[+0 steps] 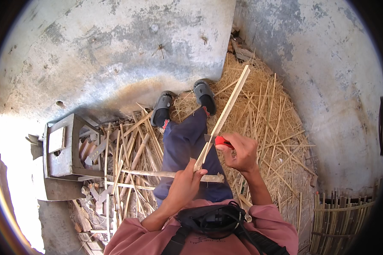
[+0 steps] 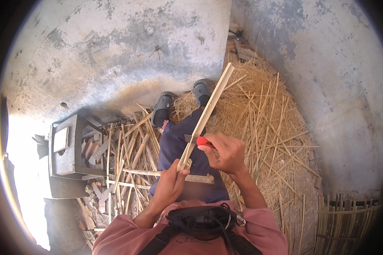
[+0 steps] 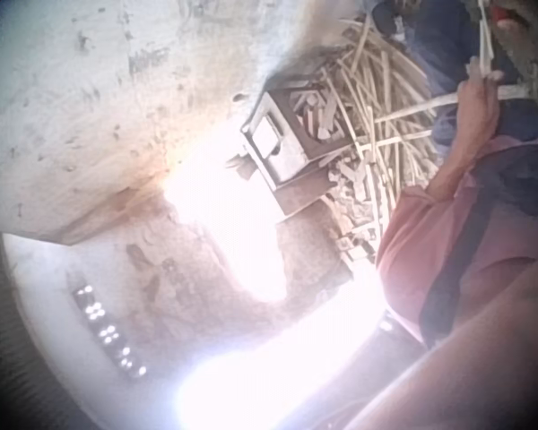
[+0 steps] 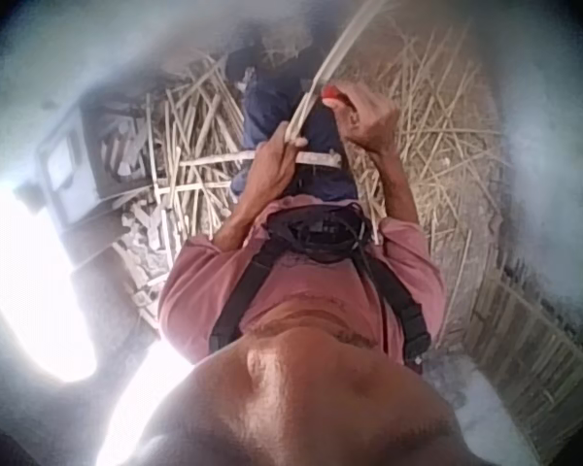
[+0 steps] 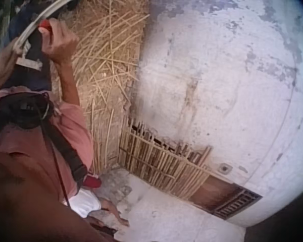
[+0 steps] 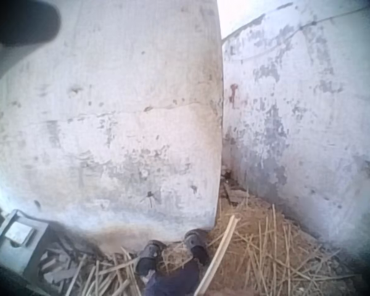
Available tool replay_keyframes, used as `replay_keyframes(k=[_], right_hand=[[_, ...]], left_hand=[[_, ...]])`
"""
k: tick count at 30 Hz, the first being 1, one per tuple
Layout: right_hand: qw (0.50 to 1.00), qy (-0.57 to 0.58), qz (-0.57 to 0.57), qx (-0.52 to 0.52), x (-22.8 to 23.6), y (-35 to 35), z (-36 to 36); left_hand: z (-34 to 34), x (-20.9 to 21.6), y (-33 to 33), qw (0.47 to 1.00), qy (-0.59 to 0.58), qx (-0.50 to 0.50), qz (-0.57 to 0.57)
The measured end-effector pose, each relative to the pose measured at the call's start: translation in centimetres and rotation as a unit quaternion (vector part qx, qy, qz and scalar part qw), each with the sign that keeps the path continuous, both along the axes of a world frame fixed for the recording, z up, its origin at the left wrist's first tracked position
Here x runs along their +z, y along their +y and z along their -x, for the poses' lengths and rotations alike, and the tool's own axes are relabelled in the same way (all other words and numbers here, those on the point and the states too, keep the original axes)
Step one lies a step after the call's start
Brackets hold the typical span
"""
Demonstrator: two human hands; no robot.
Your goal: The person whittles a strip of wood using a small red utility knife while sitting on a floor covered in straw.
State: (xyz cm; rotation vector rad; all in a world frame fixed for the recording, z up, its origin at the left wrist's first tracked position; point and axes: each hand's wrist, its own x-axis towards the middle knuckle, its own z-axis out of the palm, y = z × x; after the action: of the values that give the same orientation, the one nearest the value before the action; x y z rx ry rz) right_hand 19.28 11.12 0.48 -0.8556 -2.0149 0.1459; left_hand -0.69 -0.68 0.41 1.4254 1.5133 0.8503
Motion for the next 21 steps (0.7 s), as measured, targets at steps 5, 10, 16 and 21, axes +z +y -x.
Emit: replay_keyframes(k=[5, 10, 16, 21], right_hand=[[0.999, 0.043, 0.014, -0.018, 0.2, 1.4, -0.4], [0.994, 0.051, 0.050, -0.077, 0.9, 4.7, -2.5], [0.993, 0.069, 0.047, -0.087, 0.7, 7.2, -3.3], [0.985, 0.052, 0.096, -0.134, 0.6, 8.9, -4.3]], left_hand=[[-0.3, 0.4, -0.1, 1.000, 0.006, 0.009, -0.008], [-0.5, -0.9, -1.2, 1.000, 0.019, -0.002, 0.020], [-0.4, -1.1, -0.7, 0.997, 0.035, -0.013, 0.066], [-0.5, -0.9, -0.6, 0.997, 0.026, -0.024, 0.061]])
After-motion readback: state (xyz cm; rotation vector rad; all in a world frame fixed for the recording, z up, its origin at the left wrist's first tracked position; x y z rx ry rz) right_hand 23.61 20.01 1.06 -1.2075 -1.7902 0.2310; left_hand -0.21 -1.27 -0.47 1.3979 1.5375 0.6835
